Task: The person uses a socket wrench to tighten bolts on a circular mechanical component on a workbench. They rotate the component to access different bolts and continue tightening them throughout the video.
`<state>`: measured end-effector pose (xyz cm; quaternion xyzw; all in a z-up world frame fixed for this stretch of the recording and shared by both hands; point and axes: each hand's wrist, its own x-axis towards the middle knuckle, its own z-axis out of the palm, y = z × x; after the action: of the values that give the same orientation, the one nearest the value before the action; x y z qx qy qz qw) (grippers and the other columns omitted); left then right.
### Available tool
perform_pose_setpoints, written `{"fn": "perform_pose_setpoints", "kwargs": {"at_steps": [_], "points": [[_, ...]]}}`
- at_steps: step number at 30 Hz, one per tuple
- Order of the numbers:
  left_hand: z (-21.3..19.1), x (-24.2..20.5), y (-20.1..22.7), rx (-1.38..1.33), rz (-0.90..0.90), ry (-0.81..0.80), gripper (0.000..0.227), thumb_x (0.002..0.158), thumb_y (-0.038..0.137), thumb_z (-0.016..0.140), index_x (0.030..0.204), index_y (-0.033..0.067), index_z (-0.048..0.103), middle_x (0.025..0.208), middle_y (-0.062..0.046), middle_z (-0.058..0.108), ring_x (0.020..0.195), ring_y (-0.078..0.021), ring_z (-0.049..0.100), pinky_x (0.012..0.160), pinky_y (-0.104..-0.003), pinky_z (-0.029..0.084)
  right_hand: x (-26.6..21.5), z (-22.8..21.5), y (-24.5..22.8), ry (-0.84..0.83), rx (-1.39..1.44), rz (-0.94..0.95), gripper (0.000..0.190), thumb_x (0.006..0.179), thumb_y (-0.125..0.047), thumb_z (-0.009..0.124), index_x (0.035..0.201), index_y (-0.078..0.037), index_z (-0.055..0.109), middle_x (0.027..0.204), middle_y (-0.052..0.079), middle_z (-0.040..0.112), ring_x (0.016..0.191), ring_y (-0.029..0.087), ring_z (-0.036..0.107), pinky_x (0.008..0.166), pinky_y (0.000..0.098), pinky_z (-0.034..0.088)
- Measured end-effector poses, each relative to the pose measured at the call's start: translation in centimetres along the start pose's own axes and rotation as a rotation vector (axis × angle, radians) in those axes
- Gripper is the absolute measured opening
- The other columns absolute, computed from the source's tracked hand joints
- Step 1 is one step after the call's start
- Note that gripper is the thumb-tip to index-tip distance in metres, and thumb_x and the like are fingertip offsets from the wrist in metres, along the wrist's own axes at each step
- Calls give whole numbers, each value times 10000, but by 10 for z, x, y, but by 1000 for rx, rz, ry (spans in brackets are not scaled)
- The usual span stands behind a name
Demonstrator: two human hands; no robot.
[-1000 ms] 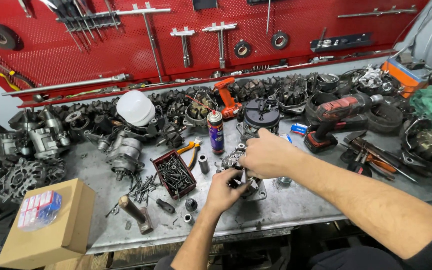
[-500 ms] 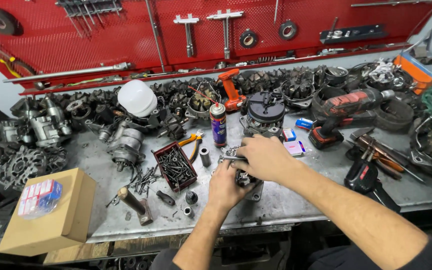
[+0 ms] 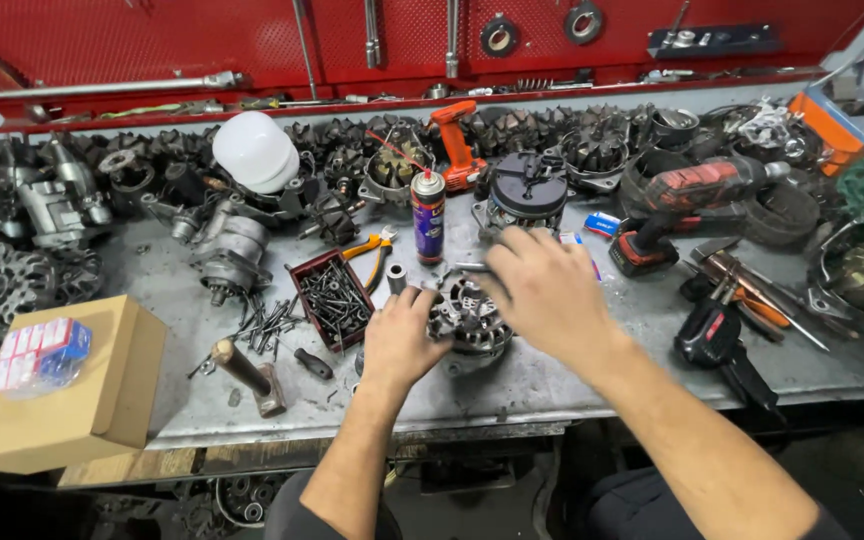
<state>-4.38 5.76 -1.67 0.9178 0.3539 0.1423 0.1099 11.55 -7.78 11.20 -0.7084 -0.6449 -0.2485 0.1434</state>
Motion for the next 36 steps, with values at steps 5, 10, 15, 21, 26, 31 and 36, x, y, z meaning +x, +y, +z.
{"fn": "perform_pose_setpoints", "kwargs": {"at_steps": [5, 10, 15, 21, 26, 31, 36], "points": [[-13, -7, -3, 18, 9, -53, 448, 802, 510, 743, 1146, 229, 685, 1061, -3, 694, 1093, -256, 667, 895, -448, 557, -25, 22, 20, -67, -27, -14, 196, 917, -480, 609, 975, -293, 618, 997, -76, 580, 1046, 168, 633, 786, 417, 561], [-14, -10, -2, 80, -6, 36, 269, 826, 441, 735, 1058, 308, 711, 967, 62, 713, 1020, -209, 682, 849, -407, 547, -39, 45, 22, 2, -60, -9, 191, 955, -500, 578, 992, -314, 597, 1035, -118, 576, 1066, 112, 617, 799, 360, 535], [-4, -8, -16, 95, -56, 120, 195, 852, 417, 741, 997, 289, 714, 913, 54, 709, 960, -213, 696, 826, -393, 556, -39, 50, 10, 100, -41, -27, 201, 958, -502, 577, 988, -303, 583, 1017, -104, 553, 1021, 122, 610, 804, 362, 519], [-14, -17, -3, -473, 75, 245, 238, 791, 357, 828, 933, 187, 742, 852, -64, 736, 869, -313, 728, 759, -424, 581, -27, 54, 1, 122, -17, -57, 211, 971, -511, 558, 957, -301, 575, 968, -94, 529, 967, 135, 604, 788, 367, 509], [-13, -17, 21, -769, 156, 295, 377, 666, 306, 923, 917, 84, 749, 814, -147, 759, 818, -356, 739, 737, -448, 567, -12, 66, -8, 121, -37, -96, 204, 964, -499, 551, 993, -301, 585, 999, -77, 537, 989, 153, 614, 794, 386, 530], [12, -8, 21, -776, 54, 265, 290, 642, 295, 943, 826, 156, 767, 760, -63, 767, 788, -268, 763, 720, -352, 582, -14, 50, -9, -69, 315, 82, 244, 920, -416, 687, 998, -185, 698, 898, 51, 700, 914, 281, 732, 745, 465, 584], [-3, -8, 23, -720, 69, 172, 219, 734, 298, 895, 852, 151, 783, 783, -83, 777, 803, -289, 766, 720, -375, 587, -15, 45, -2, -218, 821, 390, 293, 813, -408, 776, 962, -156, 781, 900, 99, 773, 954, 305, 747, 833, 448, 570]]}}
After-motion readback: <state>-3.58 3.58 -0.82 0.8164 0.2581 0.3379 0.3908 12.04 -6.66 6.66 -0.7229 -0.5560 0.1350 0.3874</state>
